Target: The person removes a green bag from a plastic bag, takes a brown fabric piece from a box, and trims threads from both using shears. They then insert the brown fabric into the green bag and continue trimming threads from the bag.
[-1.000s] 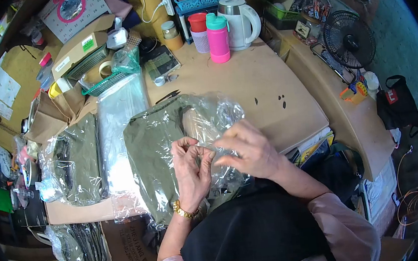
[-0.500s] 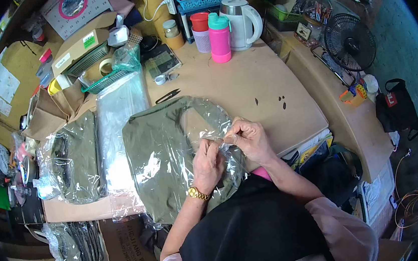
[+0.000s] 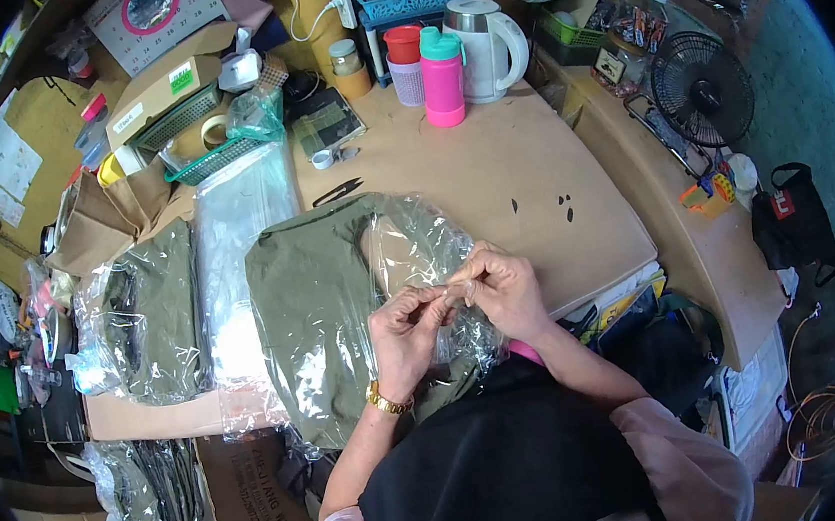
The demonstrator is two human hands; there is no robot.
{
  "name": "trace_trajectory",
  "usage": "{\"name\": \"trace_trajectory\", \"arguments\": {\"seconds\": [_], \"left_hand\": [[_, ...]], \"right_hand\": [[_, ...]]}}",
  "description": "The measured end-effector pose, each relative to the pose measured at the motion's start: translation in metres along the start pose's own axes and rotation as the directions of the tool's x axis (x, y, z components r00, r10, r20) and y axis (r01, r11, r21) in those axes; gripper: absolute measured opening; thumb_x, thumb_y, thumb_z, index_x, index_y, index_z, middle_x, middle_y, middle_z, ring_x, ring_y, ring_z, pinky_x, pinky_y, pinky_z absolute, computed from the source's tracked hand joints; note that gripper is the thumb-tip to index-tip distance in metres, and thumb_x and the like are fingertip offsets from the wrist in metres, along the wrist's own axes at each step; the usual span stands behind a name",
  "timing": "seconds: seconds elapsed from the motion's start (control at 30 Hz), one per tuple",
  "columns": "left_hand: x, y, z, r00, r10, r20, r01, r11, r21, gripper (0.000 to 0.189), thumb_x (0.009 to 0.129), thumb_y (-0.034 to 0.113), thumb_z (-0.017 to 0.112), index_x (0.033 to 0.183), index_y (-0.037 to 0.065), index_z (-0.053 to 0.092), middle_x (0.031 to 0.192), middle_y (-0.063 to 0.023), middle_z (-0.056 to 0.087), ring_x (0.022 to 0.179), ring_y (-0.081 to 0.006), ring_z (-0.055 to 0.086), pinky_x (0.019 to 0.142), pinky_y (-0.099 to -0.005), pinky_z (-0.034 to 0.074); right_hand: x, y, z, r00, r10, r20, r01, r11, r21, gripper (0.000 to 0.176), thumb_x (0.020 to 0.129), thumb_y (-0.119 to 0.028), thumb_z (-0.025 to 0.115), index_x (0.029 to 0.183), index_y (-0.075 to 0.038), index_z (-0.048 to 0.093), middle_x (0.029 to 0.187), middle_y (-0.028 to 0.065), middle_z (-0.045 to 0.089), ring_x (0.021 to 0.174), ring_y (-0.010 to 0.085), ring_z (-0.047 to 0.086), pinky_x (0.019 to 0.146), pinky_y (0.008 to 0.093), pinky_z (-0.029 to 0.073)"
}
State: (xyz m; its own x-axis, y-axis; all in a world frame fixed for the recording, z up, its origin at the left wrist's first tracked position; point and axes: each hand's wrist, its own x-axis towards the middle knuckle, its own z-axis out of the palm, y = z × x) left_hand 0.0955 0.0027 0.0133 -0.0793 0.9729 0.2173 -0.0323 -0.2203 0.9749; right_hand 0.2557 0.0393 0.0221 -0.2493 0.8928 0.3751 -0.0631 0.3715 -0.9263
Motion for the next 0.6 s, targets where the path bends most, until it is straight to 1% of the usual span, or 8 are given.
{"name": "trace_trajectory", "arguments": {"seconds": [0.07, 0.13, 0.2, 0.27, 0.4, 0.5, 0.57, 0.6], "left_hand": [[-0.001, -0.007, -0.003, 1.000, 0.009, -0.015, -0.009, 1.000, 0.015, 0.008, 0.087, -0.002, 0.072, 0.092, -0.008, 0.072, 0.079, -0.0069, 0.069, 0.064, -0.0089, 0.064, 0.058, -0.0230, 0.051], [-0.002, -0.001, -0.003, 1.000, -0.008, -0.013, 0.009, 0.999, 0.047, 0.007, 0.087, -0.002, 0.071, 0.091, -0.007, 0.072, 0.078, -0.0070, 0.069, 0.064, -0.0092, 0.065, 0.058, -0.0232, 0.052], [-0.002, 0.000, 0.000, 1.000, -0.025, -0.007, 0.025, 0.997, 0.076, 0.006, 0.087, -0.002, 0.071, 0.090, -0.007, 0.072, 0.078, -0.0071, 0.069, 0.064, -0.0094, 0.066, 0.058, -0.0235, 0.052], [-0.003, -0.005, 0.003, 0.999, 0.010, -0.033, -0.004, 0.987, 0.161, 0.007, 0.087, 0.000, 0.072, 0.091, -0.007, 0.072, 0.078, -0.0076, 0.069, 0.064, -0.0097, 0.066, 0.057, -0.0241, 0.052], [-0.001, 0.003, 0.001, 0.991, 0.123, -0.049, -0.100, 0.938, 0.333, 0.009, 0.085, 0.001, 0.073, 0.092, -0.003, 0.073, 0.076, -0.0106, 0.068, 0.061, -0.0141, 0.066, 0.055, -0.0257, 0.051], [0.002, 0.007, 0.003, 0.954, 0.299, 0.032, -0.275, 0.827, 0.491, 0.011, 0.082, 0.001, 0.075, 0.092, 0.000, 0.073, 0.074, -0.0110, 0.063, 0.061, -0.0190, 0.063, 0.054, -0.0293, 0.049], [0.000, 0.011, 0.005, 0.922, 0.379, 0.080, -0.357, 0.752, 0.554, 0.012, 0.081, 0.001, 0.075, 0.092, 0.001, 0.073, 0.073, -0.0109, 0.062, 0.061, -0.0199, 0.062, 0.054, -0.0306, 0.048], [-0.003, 0.015, 0.007, 0.930, 0.362, 0.061, -0.335, 0.767, 0.547, 0.011, 0.081, 0.002, 0.075, 0.092, 0.001, 0.073, 0.072, -0.0097, 0.061, 0.061, -0.0187, 0.063, 0.055, -0.0301, 0.049]], "right_hand": [[0.000, -0.013, -0.006, 0.996, -0.085, 0.041, 0.092, 0.970, -0.227, 0.011, 0.085, 0.002, 0.069, 0.095, -0.001, 0.070, 0.087, 0.0072, 0.058, 0.079, 0.0154, 0.060, 0.070, 0.0290, 0.049], [-0.003, -0.019, -0.015, 0.955, -0.126, 0.267, 0.260, 0.789, -0.557, 0.016, 0.083, 0.002, 0.071, 0.098, -0.001, 0.071, 0.095, 0.0124, 0.061, 0.086, 0.0237, 0.064, 0.076, 0.0365, 0.052], [-0.006, -0.024, -0.018, 0.956, -0.108, 0.274, 0.252, 0.781, -0.571, 0.014, 0.080, -0.003, 0.072, 0.095, -0.004, 0.071, 0.097, 0.0125, 0.061, 0.088, 0.0292, 0.063, 0.076, 0.0359, 0.051], [-0.008, -0.041, -0.021, 0.942, -0.011, 0.336, 0.301, 0.476, -0.827, 0.009, 0.085, -0.008, 0.063, 0.092, -0.006, 0.068, 0.099, 0.0099, 0.058, 0.094, 0.0274, 0.061, 0.079, 0.0400, 0.050], [-0.008, -0.048, -0.018, 0.939, -0.124, 0.320, 0.340, 0.472, -0.814, 0.003, 0.084, -0.010, 0.063, 0.083, -0.007, 0.064, 0.103, 0.0084, 0.060, 0.094, 0.0261, 0.061, 0.080, 0.0403, 0.051], [-0.002, -0.035, -0.010, 0.860, -0.372, 0.348, 0.504, 0.523, -0.687, 0.003, 0.083, -0.006, 0.066, 0.082, -0.007, 0.063, 0.099, 0.0068, 0.062, 0.087, 0.0276, 0.062, 0.074, 0.0375, 0.052], [-0.001, -0.017, -0.006, 0.940, -0.318, 0.125, 0.335, 0.789, -0.514, 0.008, 0.083, -0.001, 0.069, 0.084, -0.007, 0.063, 0.091, 0.0056, 0.064, 0.074, 0.0211, 0.063, 0.066, 0.0302, 0.052], [0.001, -0.010, -0.004, 0.939, -0.320, 0.124, 0.336, 0.790, -0.513, 0.008, 0.083, -0.001, 0.069, 0.084, -0.007, 0.063, 0.091, 0.0056, 0.064, 0.074, 0.0211, 0.063, 0.066, 0.0302, 0.052]]}}
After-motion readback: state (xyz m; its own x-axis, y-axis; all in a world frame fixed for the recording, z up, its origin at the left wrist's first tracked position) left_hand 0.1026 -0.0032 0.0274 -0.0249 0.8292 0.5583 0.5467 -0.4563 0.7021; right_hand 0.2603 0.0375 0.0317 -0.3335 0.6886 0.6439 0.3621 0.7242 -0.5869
